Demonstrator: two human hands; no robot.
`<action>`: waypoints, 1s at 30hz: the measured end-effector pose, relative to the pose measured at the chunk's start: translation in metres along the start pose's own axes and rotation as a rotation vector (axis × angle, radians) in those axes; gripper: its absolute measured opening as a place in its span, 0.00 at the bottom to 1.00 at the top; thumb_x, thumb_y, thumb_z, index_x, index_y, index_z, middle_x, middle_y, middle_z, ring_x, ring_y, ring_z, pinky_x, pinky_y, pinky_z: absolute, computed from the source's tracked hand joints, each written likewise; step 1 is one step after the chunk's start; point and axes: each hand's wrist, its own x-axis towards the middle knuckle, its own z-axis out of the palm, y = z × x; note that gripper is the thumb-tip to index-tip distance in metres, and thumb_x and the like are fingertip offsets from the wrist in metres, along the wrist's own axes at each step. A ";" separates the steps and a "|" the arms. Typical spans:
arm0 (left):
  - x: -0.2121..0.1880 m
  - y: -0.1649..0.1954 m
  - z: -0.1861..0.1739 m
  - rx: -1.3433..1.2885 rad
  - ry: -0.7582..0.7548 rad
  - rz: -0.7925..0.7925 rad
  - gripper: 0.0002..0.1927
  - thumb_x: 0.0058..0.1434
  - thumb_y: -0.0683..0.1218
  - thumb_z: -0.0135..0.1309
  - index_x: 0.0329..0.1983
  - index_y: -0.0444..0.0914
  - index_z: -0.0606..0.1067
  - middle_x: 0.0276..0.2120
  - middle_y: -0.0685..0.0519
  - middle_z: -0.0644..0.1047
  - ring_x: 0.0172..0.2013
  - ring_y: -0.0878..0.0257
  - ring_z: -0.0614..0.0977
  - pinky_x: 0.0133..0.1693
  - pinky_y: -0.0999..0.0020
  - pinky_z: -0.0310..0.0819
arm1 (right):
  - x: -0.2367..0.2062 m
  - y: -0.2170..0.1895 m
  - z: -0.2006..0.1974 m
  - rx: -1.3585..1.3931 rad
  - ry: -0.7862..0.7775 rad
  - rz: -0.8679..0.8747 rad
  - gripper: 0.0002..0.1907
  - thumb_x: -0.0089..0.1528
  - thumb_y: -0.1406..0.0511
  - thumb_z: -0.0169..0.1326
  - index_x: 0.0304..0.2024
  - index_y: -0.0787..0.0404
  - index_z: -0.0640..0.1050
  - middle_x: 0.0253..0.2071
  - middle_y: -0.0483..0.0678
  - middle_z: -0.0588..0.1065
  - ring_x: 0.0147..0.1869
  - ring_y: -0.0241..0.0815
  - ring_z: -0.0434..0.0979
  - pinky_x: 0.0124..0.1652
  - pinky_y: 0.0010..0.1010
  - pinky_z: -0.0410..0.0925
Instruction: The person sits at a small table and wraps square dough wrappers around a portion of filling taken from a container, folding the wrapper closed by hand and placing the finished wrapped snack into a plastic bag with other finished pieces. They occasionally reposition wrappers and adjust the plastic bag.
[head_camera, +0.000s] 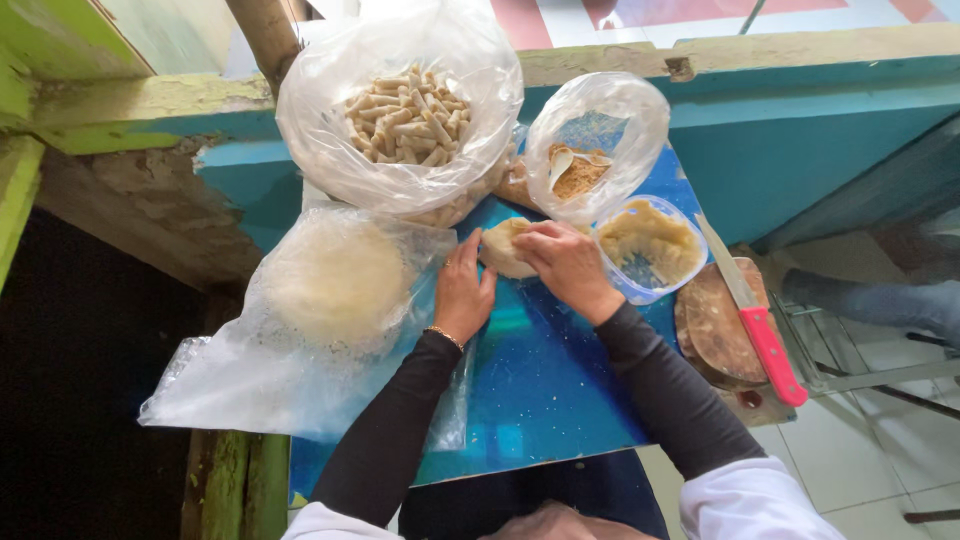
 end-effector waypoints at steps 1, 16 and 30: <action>0.000 0.003 -0.003 -0.031 -0.007 -0.017 0.31 0.59 0.41 0.56 0.67 0.32 0.66 0.58 0.38 0.74 0.57 0.41 0.75 0.58 0.50 0.68 | 0.000 0.002 0.001 0.013 0.000 0.009 0.08 0.62 0.61 0.62 0.42 0.55 0.84 0.44 0.48 0.81 0.47 0.50 0.81 0.44 0.39 0.73; 0.004 0.051 -0.030 0.253 0.014 0.377 0.20 0.58 0.41 0.57 0.55 0.39 0.75 0.53 0.49 0.75 0.55 0.52 0.76 0.61 0.48 0.62 | 0.002 0.019 0.021 0.354 0.110 0.556 0.09 0.66 0.63 0.59 0.44 0.63 0.81 0.32 0.46 0.81 0.35 0.31 0.81 0.36 0.26 0.73; -0.002 0.051 -0.033 0.063 0.061 0.301 0.16 0.59 0.40 0.56 0.51 0.41 0.78 0.50 0.51 0.77 0.52 0.50 0.78 0.57 0.54 0.65 | -0.032 -0.016 -0.055 0.109 0.165 0.087 0.08 0.66 0.70 0.56 0.48 0.60 0.78 0.41 0.49 0.79 0.44 0.45 0.79 0.44 0.35 0.72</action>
